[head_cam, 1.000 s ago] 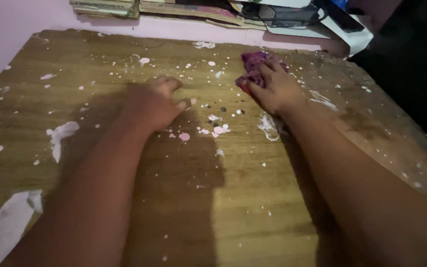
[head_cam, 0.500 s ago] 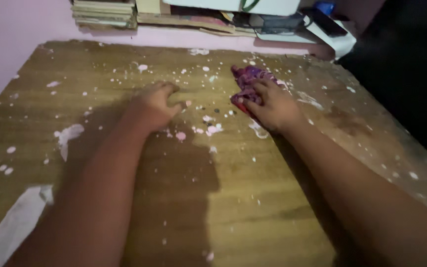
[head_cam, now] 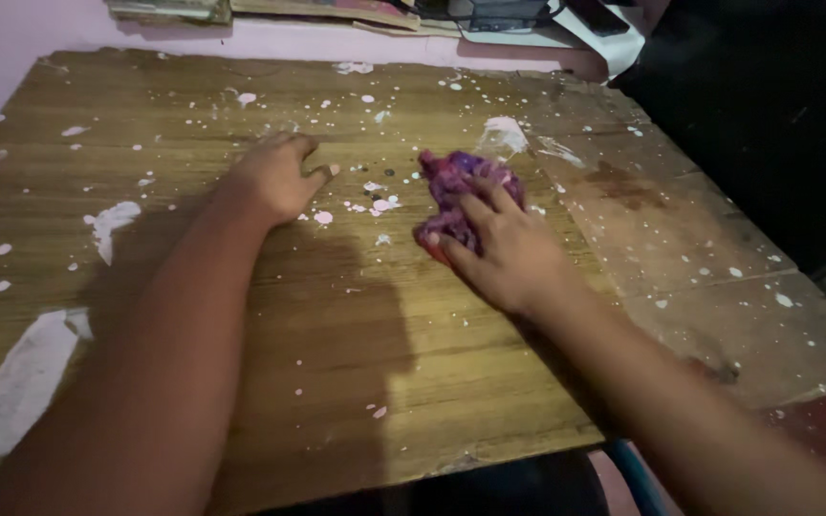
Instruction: The person wipes the surface of a wooden table using a cloth, moving it across different areas to clean off white and brown residue.
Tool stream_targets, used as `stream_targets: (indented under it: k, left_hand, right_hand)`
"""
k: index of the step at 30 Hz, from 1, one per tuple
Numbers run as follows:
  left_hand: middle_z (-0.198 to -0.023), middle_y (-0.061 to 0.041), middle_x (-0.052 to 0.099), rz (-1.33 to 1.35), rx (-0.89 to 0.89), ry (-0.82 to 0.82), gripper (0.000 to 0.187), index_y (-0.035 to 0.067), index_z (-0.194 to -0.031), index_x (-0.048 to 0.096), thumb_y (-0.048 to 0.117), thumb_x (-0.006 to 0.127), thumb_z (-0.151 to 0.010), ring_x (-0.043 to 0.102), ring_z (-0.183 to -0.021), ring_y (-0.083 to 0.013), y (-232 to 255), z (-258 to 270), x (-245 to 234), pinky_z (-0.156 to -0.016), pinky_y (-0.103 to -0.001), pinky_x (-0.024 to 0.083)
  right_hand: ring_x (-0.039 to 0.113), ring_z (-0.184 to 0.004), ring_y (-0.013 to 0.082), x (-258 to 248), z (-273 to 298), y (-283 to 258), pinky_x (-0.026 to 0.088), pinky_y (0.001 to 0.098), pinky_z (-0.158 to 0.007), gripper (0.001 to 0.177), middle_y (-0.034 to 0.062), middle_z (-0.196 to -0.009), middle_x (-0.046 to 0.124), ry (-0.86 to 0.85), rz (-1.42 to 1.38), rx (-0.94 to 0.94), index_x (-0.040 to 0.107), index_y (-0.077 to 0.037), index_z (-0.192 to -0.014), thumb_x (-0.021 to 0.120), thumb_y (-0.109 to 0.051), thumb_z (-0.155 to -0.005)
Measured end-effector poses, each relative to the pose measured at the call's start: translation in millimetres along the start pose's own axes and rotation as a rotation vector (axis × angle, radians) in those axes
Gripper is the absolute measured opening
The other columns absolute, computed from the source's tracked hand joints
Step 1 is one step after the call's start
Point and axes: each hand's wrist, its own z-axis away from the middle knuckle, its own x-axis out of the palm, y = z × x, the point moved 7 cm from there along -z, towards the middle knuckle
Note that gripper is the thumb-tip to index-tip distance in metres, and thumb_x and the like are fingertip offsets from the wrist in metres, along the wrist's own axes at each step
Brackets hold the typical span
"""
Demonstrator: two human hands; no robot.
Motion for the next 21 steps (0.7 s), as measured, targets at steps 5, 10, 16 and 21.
stream_targets:
  k: [5, 10, 16, 21]
  left_hand:
    - [-0.153, -0.014, 0.047, 0.067, 0.041, 0.113, 0.061, 0.014, -0.142, 0.057, 0.049, 0.064, -0.093, 0.044, -0.14, -0.0323, -8.8, -4.7, 2.5, -0.115, -0.05, 0.036]
    - [-0.128, -0.017, 0.068, 0.254, -0.038, 0.127, 0.053, 0.016, -0.132, 0.068, 0.044, 0.074, -0.087, 0.067, -0.112, -0.0343, -15.9, -5.9, -7.3, -0.1, -0.048, 0.051]
    - [-0.118, -0.012, 0.074, 0.219, -0.206, -0.059, 0.046, 0.016, -0.131, 0.063, 0.04, 0.065, -0.092, 0.076, -0.1, -0.0336, -10.3, -9.2, -11.3, -0.094, -0.048, 0.058]
    - [-0.132, -0.015, 0.062, 0.024, 0.037, 0.179, 0.047, 0.011, -0.127, 0.062, 0.035, 0.072, -0.088, 0.061, -0.12, -0.0359, 0.6, -19.2, -13.3, -0.101, -0.05, 0.05]
  right_hand:
    - [0.044, -0.136, 0.0459, 17.6, -68.5, 26.4, 0.039, 0.0511, -0.112, 0.082, 0.0191, -0.161, 0.032, -0.018, -0.025, 0.016, 0.037, -0.015, -0.156, 0.05, -0.064, -0.092]
    - [0.038, -0.144, 0.0455, 47.1, -161.2, 51.4, 0.034, 0.0493, -0.117, 0.088, 0.0205, -0.162, 0.031, 0.078, 0.03, -0.03, 0.035, -0.011, -0.157, 0.051, -0.066, -0.091]
    - [0.032, -0.147, 0.043, 67.8, -250.8, 66.7, 0.034, 0.0476, -0.119, 0.092, 0.0204, -0.168, 0.019, -0.043, -0.011, 0.095, 0.025, -0.016, -0.162, 0.05, -0.065, -0.089]
    - [0.024, -0.152, 0.0441, 78.7, -302.3, 72.7, 0.026, 0.0485, -0.124, 0.091, 0.0221, -0.168, 0.017, -0.017, 0.016, 0.089, 0.024, -0.016, -0.162, 0.048, -0.069, -0.092]
